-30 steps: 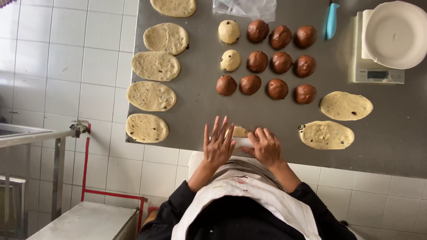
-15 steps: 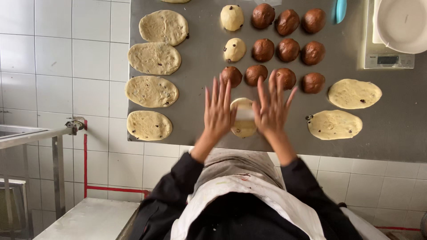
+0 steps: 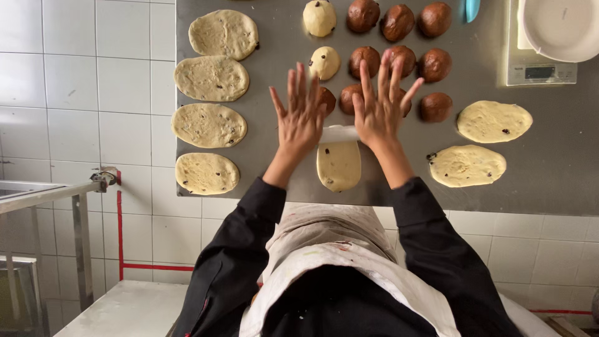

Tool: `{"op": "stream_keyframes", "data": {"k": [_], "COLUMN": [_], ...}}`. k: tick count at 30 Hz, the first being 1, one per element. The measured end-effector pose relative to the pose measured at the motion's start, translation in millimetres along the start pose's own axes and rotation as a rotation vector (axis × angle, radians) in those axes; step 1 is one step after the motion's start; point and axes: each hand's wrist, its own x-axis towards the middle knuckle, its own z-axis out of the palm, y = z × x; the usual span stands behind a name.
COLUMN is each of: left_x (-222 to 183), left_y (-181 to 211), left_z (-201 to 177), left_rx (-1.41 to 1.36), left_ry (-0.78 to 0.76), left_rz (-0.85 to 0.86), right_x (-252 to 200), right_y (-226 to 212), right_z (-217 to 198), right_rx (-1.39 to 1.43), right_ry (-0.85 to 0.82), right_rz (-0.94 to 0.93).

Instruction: The person rolls balls of dough into flat oval shapes using a rolling pin and subsequently scoops a cream mixture from a bowl into a piping bag.

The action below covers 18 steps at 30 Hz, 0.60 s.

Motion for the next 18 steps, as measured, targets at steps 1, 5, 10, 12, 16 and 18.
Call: {"op": "stream_keyframes", "data": {"k": [1,5,10,12,16,18], "left_x": [4.5,-46.1,-107.5,-99.3,-64.8,-65.8], "left_y": [-2.9,8.0,25.4,21.1,15.0,14.9], "left_z": [-0.1,-7.2,-30.4,-36.5,-33.0,-31.0], "left_rx": [-0.006,-0.265,-0.28,-0.211,-0.222,-0.265], "left_ry": [-0.002,-0.127,-0.073,-0.067,-0.116,-0.14], "left_rz": [-0.03,-0.004,0.012,-0.039,-0.093,-0.084], "right_x": [6.2,-37.7,-109.7,-103.0,-61.8,-62.3], "right_y": [-1.8,-7.5,-1.9,0.6,-6.9,-10.7], "right_z": [-0.9,-2.2,-19.7,-21.1,-5.7,-1.6], "right_rx": [0.001,0.088,0.182,0.159,0.092,0.057], "right_ry": [0.031,-0.029,-0.131,-0.097,-0.094,-0.118], "right_rz": [-0.006,-0.076,-0.119,-0.089,-0.063,-0.082]}}
